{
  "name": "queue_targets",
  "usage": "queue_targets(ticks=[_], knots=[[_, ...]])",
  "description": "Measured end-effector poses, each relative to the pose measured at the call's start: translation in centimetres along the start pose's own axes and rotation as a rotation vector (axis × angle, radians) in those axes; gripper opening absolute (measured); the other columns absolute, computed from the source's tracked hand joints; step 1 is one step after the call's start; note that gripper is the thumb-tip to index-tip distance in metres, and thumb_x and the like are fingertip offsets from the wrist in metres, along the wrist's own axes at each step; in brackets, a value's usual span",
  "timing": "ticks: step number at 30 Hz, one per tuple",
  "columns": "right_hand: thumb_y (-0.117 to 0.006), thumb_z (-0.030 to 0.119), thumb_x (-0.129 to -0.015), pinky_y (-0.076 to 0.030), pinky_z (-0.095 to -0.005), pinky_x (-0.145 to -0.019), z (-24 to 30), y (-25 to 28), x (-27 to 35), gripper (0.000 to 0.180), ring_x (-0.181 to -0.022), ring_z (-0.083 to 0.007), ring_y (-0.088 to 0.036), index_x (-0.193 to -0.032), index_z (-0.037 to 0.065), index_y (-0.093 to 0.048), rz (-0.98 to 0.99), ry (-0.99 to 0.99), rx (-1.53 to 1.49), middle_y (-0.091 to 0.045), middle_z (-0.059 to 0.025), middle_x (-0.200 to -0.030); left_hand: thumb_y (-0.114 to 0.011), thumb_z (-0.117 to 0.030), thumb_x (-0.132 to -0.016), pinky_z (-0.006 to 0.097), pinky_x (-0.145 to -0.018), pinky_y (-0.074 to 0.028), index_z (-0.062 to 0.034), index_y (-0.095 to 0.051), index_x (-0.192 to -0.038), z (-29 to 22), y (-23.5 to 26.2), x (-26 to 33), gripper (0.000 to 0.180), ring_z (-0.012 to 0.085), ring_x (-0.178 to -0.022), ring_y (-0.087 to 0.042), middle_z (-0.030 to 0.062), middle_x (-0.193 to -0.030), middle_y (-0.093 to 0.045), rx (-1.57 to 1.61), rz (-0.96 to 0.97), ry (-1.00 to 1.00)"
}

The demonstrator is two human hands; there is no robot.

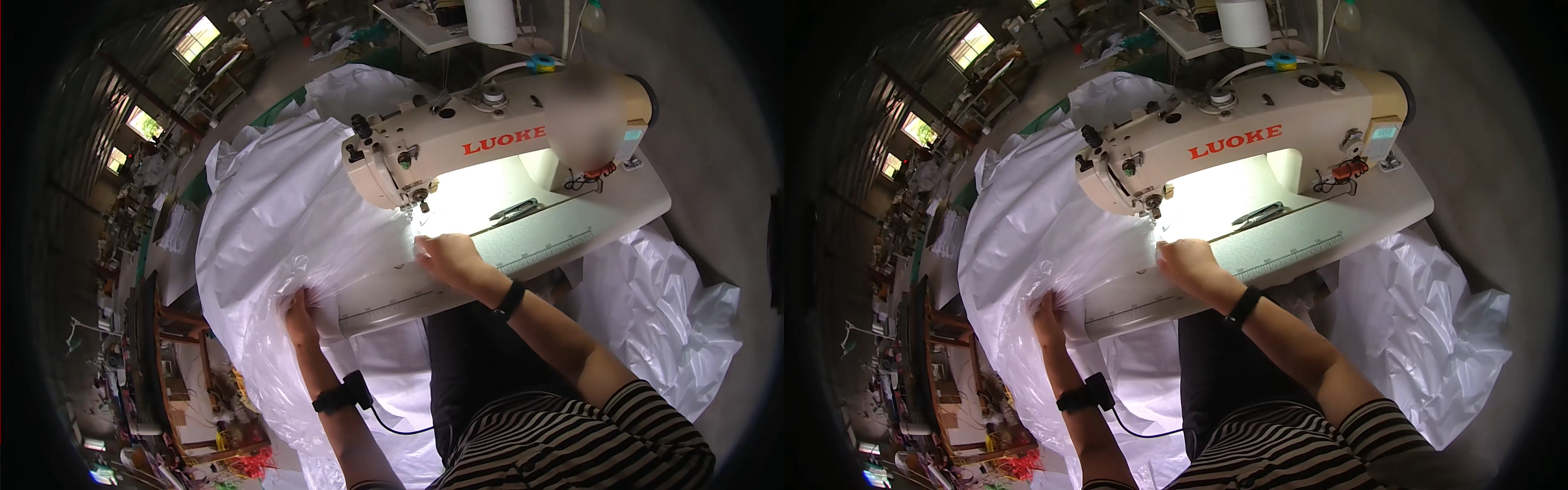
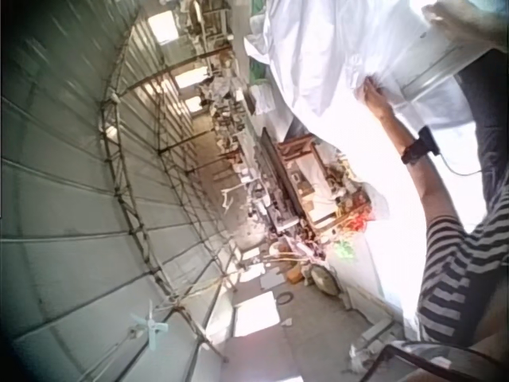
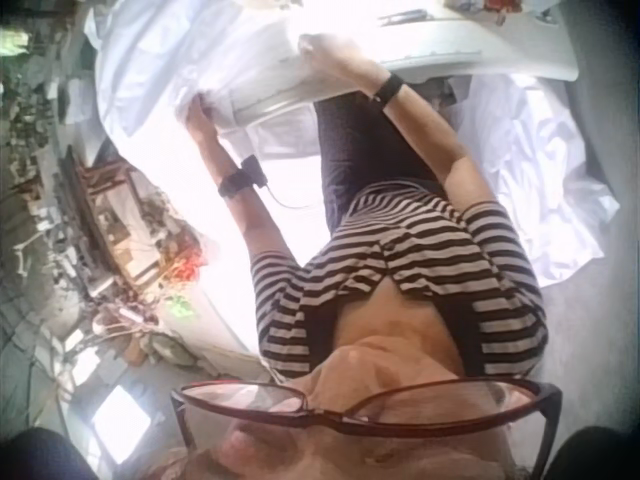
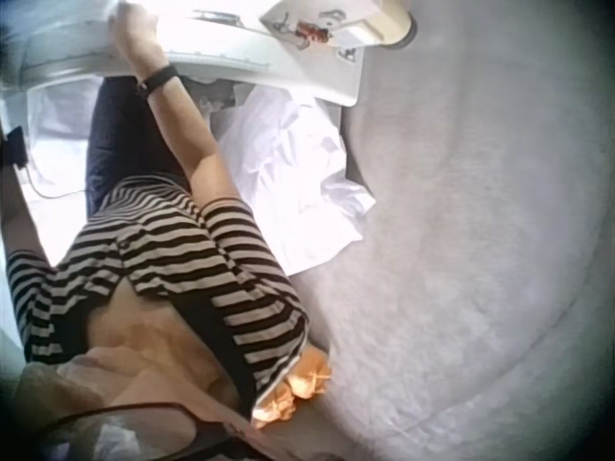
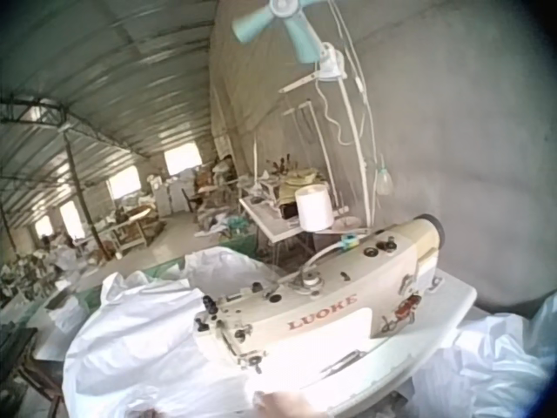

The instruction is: Sewing large white plastic or synthetic fabric sheets using an industrial sewing machine.

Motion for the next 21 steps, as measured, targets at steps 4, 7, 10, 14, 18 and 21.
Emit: queue_targets(ticks=[4, 7, 10, 14, 18, 21], knots=[[-0.056, 0.036, -0.094, -0.053, -0.0435, -0.078, -1.5, 1.0, 0.0, 0.03, -0.086, -0.0312, -0.069, -0.101, 0.012, -0.071, -0.025, 0.091, -0.097, -0.071, -0.0128, -0.086, -0.064, -0.029, -0.094, 0.028, -0.084, -0.049, -0.0005, -0.068, -0.113, -1.5, 2.7, 2.4, 0.034, 0.0163, -0.102, -0.062, 0.007, -0.112, -0.066, 0.101, 0.254, 0.099], [-0.058, 0.031, -0.091, -0.054, -0.042, -0.078, -2.3, 0.9, 0.0, 0.027, -0.086, -0.0302, -0.069, -0.106, 0.013, -0.072, 0.016, 0.105, -0.139, -0.072, -0.0119, -0.09, -0.066, -0.022, -0.091, 0.033, -0.084, -0.053, 0.0003, -0.064, -0.117, -3.6, 3.0, 6.4, 0.035, 0.0177, -0.093, -0.065, 0.0097, -0.113, -0.067, -0.089, 0.856, 0.153], [-0.058, 0.023, -0.088, -0.054, -0.041, -0.079, -2.4, 0.6, 0.3, 0.025, -0.088, -0.0284, -0.069, -0.108, 0.015, -0.072, -0.004, 0.162, -0.12, -0.072, -0.0108, -0.092, -0.069, 0.002, -0.083, 0.031, -0.085, -0.057, 0.001, -0.062, -0.114, -5.5, -1.3, 10.8, 0.031, 0.0194, -0.092, -0.068, 0.013, -0.112, -0.068, 0.038, 1.17, 0.205], [-0.059, 0.015, -0.085, -0.054, -0.0393, -0.079, -2.3, 0.5, 0.6, 0.026, -0.088, -0.0275, -0.069, -0.108, 0.016, -0.072, -0.104, 0.211, -0.125, -0.072, -0.0102, -0.092, -0.076, -0.002, -0.076, 0.036, -0.085, -0.055, -0.0078, -0.064, -0.12, -8.0, -9.8, 14.5, 0.046, 0.0255, -0.106, -0.063, 0.0098, -0.12, -0.063, -0.283, 0.876, -0.642], [-0.061, 0.02, -0.086, -0.054, -0.0392, -0.079, -2.5, 0.1, 0.7, 0.023, -0.089, -0.0272, -0.069, -0.107, 0.017, -0.071, -0.126, 0.194, -0.108, -0.073, -0.0097, -0.094, -0.076, -0.005, -0.072, 0.039, -0.084, -0.052, -0.0083, -0.068, -0.11, -9.3, -14.6, 13.2, 0.038, 0.0318, -0.099, -0.06, 0.0103, -0.113, -0.064, -0.571, 0.446, -1.096], [-0.063, 0.022, -0.087, -0.054, -0.0395, -0.078, -2.6, 0.0, 0.5, 0.021, -0.088, -0.0272, -0.07, -0.105, 0.016, -0.071, -0.108, 0.179, -0.096, -0.072, -0.0093, -0.094, -0.076, -0.011, -0.074, 0.041, -0.078, -0.05, -0.0055, -0.069, -0.099, -9.3, -16.7, 10.8, 0.026, 0.0312, -0.088, -0.06, 0.0089, -0.104, -0.065, -0.554, 0.452, -1.176]])
Point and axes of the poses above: each hand's wrist, its own x-axis away from the middle knuckle, its own y-axis out of the back of the hand, z = x × y, the point moved 3 cm from there along -x, towards the middle knuckle
